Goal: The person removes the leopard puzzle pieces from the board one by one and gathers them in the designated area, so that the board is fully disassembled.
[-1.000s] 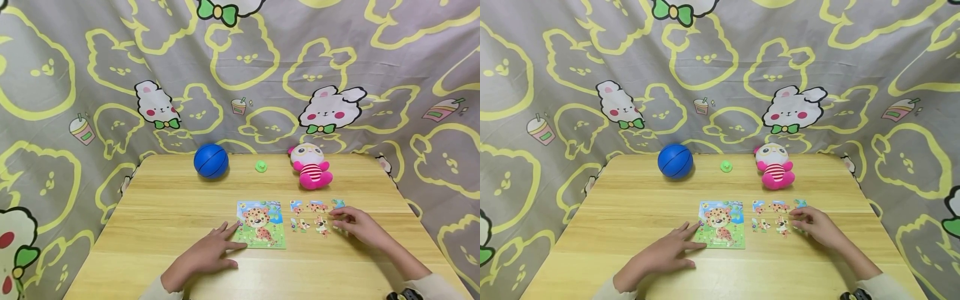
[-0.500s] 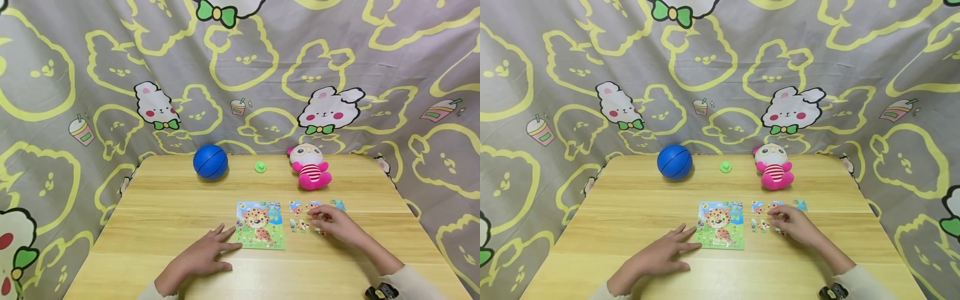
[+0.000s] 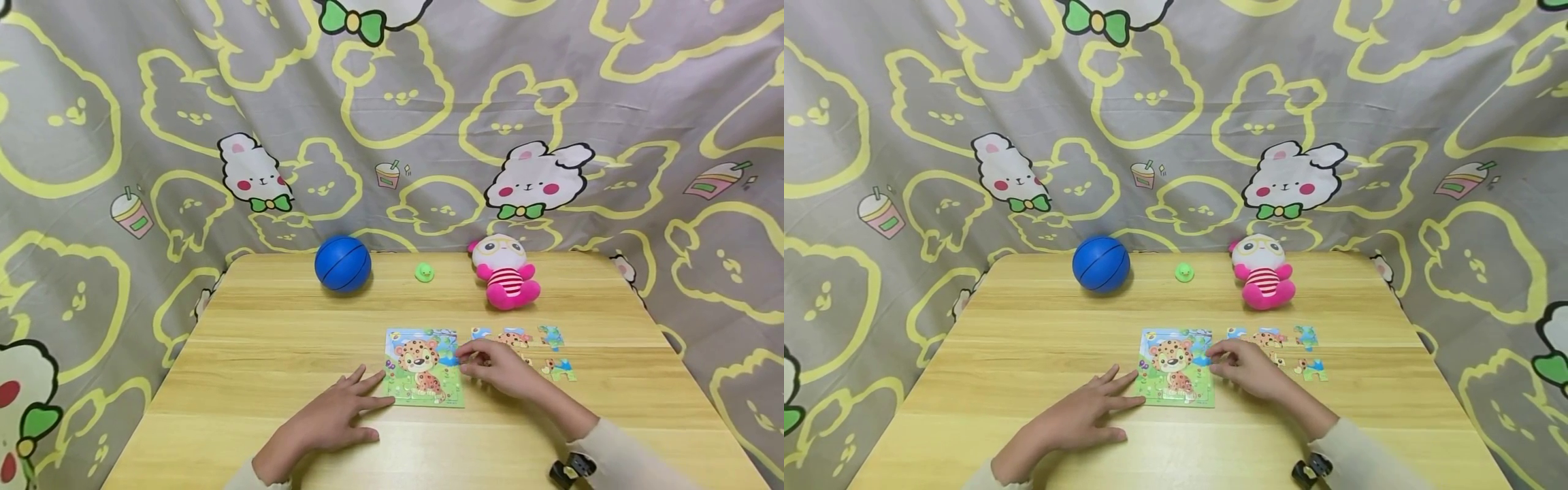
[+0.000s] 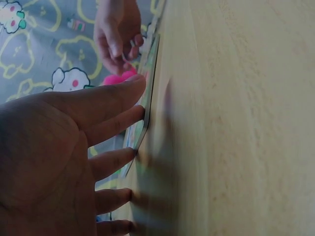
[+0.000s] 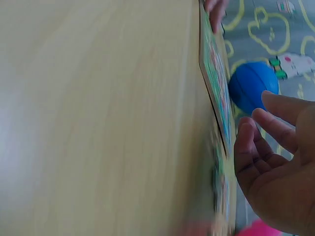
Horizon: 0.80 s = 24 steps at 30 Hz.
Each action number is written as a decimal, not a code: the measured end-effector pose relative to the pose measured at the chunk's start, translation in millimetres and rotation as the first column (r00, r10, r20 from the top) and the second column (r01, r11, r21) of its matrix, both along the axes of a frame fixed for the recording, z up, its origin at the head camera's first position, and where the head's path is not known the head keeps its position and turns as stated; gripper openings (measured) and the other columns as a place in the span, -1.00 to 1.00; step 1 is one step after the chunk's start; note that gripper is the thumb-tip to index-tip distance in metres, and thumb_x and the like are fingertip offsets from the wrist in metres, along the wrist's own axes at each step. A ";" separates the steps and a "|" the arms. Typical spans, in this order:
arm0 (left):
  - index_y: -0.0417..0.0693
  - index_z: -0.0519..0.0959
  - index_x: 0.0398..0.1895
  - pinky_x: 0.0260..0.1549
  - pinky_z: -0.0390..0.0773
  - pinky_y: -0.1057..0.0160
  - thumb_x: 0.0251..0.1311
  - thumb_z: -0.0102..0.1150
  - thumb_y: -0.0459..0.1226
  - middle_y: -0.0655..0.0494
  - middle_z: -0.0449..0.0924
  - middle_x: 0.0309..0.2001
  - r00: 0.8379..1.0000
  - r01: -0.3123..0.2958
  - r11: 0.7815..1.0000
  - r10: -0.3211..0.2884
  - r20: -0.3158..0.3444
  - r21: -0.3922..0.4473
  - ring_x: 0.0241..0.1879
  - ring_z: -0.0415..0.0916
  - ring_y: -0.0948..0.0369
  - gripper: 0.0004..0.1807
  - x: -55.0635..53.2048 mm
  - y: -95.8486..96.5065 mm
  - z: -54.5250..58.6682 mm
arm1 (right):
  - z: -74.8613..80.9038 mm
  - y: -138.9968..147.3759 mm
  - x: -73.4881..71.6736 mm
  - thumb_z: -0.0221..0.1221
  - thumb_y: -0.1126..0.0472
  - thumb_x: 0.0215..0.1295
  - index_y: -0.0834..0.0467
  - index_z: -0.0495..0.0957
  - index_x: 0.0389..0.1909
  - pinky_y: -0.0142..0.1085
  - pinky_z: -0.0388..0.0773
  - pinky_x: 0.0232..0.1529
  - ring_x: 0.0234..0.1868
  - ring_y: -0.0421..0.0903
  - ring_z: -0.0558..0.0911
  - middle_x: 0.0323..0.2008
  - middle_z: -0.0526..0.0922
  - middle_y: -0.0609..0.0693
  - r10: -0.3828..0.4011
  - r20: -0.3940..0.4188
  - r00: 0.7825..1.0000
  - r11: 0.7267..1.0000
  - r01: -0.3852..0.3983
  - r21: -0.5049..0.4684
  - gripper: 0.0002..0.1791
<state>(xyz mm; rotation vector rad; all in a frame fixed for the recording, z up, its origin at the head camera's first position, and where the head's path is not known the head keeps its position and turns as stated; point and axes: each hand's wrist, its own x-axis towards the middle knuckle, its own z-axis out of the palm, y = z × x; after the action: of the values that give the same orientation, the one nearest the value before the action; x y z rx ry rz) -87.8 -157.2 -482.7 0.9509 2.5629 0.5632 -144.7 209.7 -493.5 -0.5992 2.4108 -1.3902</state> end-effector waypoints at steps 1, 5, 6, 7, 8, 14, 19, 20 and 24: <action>0.40 0.47 0.46 0.37 0.16 -0.44 0.30 0.29 0.14 0.08 0.08 0.64 1.000 0.001 1.000 -0.001 0.000 0.001 0.60 -0.11 -0.25 -0.36 -0.1 -0.1 -0.1 | -0.5 -6.2 0.1 0.29 0.15 0.42 0.20 0.67 0.09 -0.30 0.63 -0.40 -0.30 -0.11 0.60 -0.15 0.66 0.01 0.014 0.000 1.000 1.000 -0.014 0.003 -0.69; 0.39 0.47 0.46 0.37 0.16 -0.44 0.31 0.28 0.13 0.07 0.08 0.63 1.000 0.004 1.000 -0.004 0.002 0.006 0.60 -0.11 -0.26 -0.36 -0.2 -0.2 -0.4 | -2.7 -30.1 0.3 0.31 0.17 0.41 0.19 0.67 0.09 -0.35 0.60 -0.34 -0.27 -0.14 0.59 -0.17 0.65 -0.03 0.064 0.004 0.998 0.998 -0.064 0.013 -0.69; 0.38 0.47 0.46 0.37 0.16 -0.44 0.31 0.28 0.13 0.06 0.08 0.63 1.000 0.005 1.000 -0.005 0.000 0.006 0.60 -0.11 -0.26 -0.37 -0.3 -0.2 -0.5 | -3.3 -35.6 0.3 0.31 0.18 0.41 0.19 0.67 0.09 -0.36 0.60 -0.32 -0.26 -0.15 0.59 -0.17 0.65 -0.04 0.074 0.000 0.997 0.997 -0.074 0.017 -0.70; 0.39 0.47 0.46 0.37 0.16 -0.44 0.32 0.27 0.13 0.06 0.09 0.63 1.000 0.005 1.000 -0.005 -0.001 0.006 0.60 -0.10 -0.26 -0.37 -0.2 -0.1 -0.4 | -4.1 -40.9 0.2 0.31 0.18 0.40 0.19 0.68 0.09 -0.36 0.60 -0.31 -0.26 -0.16 0.59 -0.17 0.66 -0.05 0.082 -0.002 0.997 0.996 -0.082 0.017 -0.70; 0.39 0.47 0.46 0.37 0.17 -0.44 0.31 0.27 0.13 0.06 0.09 0.63 1.000 0.007 1.000 -0.007 -0.003 0.005 0.60 -0.10 -0.26 -0.37 -0.1 0.0 -0.3 | -5.2 -45.9 0.0 0.32 0.19 0.40 0.19 0.68 0.08 -0.37 0.60 -0.29 -0.26 -0.17 0.60 -0.18 0.66 -0.05 0.091 -0.007 0.996 0.996 -0.091 0.016 -0.70; 0.37 0.47 0.46 0.37 0.18 -0.43 0.33 0.26 0.13 0.06 0.09 0.63 1.000 0.015 1.000 -0.015 -0.013 -0.003 0.59 -0.09 -0.27 -0.38 -0.3 0.2 -0.6 | -9.3 -72.3 -0.8 0.32 0.20 0.39 0.22 0.68 0.06 -0.36 0.62 -0.20 -0.25 -0.20 0.64 -0.24 0.69 -0.10 0.115 -0.016 0.993 0.993 -0.115 0.000 -0.71; 0.35 0.47 0.46 0.35 0.18 -0.45 0.34 0.26 0.12 0.05 0.09 0.63 1.000 0.015 1.000 -0.015 -0.013 0.005 0.59 -0.09 -0.28 -0.38 -0.6 0.3 0.1 | -10.9 -89.0 -1.2 0.34 0.21 0.36 0.19 0.69 0.04 -0.36 0.58 -0.26 -0.29 -0.23 0.61 -0.25 0.67 -0.14 0.103 -0.050 0.993 0.995 -0.103 0.016 -0.72; 0.35 0.47 0.46 0.35 0.18 -0.45 0.34 0.25 0.12 0.05 0.09 0.63 1.000 0.014 1.000 -0.014 -0.011 0.007 0.59 -0.09 -0.28 -0.38 -0.6 0.4 0.4 | -11.5 -91.6 -1.2 0.35 0.22 0.34 0.18 0.69 0.04 -0.37 0.57 -0.27 -0.30 -0.24 0.59 -0.23 0.67 -0.13 0.099 -0.060 0.993 0.995 -0.098 0.024 -0.72; 0.34 0.47 0.46 0.36 0.17 -0.45 0.34 0.25 0.12 0.05 0.09 0.63 1.000 0.011 1.000 -0.011 -0.002 0.008 0.59 -0.10 -0.28 -0.38 -0.4 0.7 1.4 | -14.7 -98.9 -0.8 0.40 0.25 0.28 0.18 0.69 0.07 -0.39 0.54 -0.32 -0.33 -0.26 0.56 -0.14 0.66 -0.05 0.082 -0.095 0.992 0.996 -0.078 0.054 -0.66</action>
<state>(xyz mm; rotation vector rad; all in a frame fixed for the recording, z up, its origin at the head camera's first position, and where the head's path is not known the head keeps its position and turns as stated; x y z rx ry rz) -88.2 -156.5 -481.3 0.9682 2.5577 0.5707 -145.4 110.7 -508.3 -0.7587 2.4596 -1.2927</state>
